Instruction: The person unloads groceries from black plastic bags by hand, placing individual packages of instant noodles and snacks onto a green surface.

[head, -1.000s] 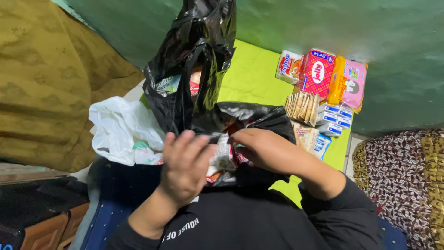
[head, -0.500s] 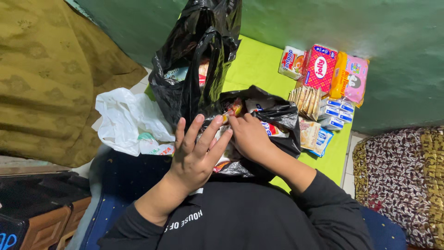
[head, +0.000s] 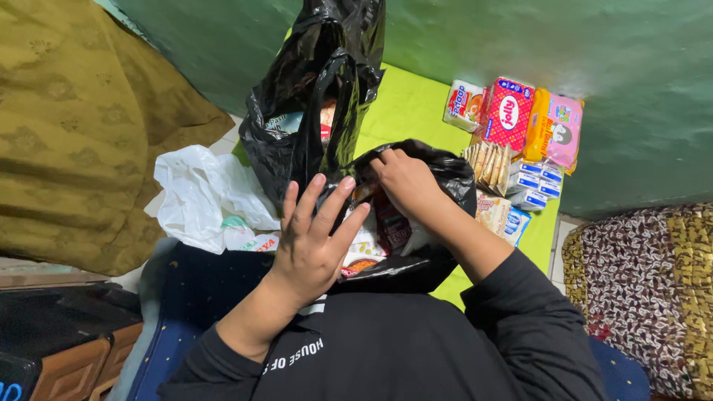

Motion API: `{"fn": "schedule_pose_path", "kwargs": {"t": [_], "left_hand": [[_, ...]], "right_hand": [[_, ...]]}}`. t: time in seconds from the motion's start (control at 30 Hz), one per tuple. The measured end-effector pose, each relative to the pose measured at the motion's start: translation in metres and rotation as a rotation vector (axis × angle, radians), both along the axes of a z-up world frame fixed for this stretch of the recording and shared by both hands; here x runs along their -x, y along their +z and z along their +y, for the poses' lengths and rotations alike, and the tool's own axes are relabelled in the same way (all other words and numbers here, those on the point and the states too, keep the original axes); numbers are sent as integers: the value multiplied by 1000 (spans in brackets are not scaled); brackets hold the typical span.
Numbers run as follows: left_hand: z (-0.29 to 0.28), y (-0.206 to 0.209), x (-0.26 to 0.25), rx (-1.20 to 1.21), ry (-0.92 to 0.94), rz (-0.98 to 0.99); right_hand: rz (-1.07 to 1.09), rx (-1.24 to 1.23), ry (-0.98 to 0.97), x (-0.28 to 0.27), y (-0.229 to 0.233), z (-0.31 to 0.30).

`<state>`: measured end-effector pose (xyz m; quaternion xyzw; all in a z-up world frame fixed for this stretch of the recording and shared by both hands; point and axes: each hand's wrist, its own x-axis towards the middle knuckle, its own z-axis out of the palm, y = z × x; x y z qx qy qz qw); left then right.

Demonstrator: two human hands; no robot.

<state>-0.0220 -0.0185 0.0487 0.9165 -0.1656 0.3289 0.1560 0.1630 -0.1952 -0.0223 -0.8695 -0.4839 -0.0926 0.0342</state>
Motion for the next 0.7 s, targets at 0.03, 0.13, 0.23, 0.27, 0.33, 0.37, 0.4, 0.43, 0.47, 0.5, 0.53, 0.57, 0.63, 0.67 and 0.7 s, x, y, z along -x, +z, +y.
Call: {"fn": "schedule_pose_path", "kwargs": {"t": [0.03,0.13,0.23,0.27,0.33,0.37,0.4,0.43,0.47,0.5,0.53,0.57,0.63,0.67,0.7], "left_hand": [[1,0,0,11,3,4],[1,2,-2,37,8,22],[2,4,-5,44,9,47],[2,4,-7,46,14,50],[2,5,-10,41,29,53],[2,6,-12,34,39,52],[2,6,-14,27,48,50],[2,8,-15,32,61,55],[1,9,-17,37,75,59],[1,11,-18,41,87,64],[0,12,-20,70,72,67],[1,13,-20,98,56,71],[1,16,-21,154,40,64],[0,17,-22,182,40,52],[0,19,-23,209,38,38]], "right_hand": [[8,12,6,-2,-2,-1],[6,-16,47,-3,1,-4],[-11,-52,82,4,17,-6],[-16,-59,91,7,24,-6],[-47,-185,144,12,39,-9],[-63,-249,171,14,47,-11],[-59,-280,160,17,55,-13],[-58,-310,148,21,63,-15],[-56,-341,136,23,71,-18],[-6,-398,133,24,80,-21],[44,-455,130,23,89,-27],[96,-512,125,24,97,-32],[398,-496,-181,21,112,-46],[548,-480,-332,18,116,-53],[490,-597,-218,9,120,-60]]}}
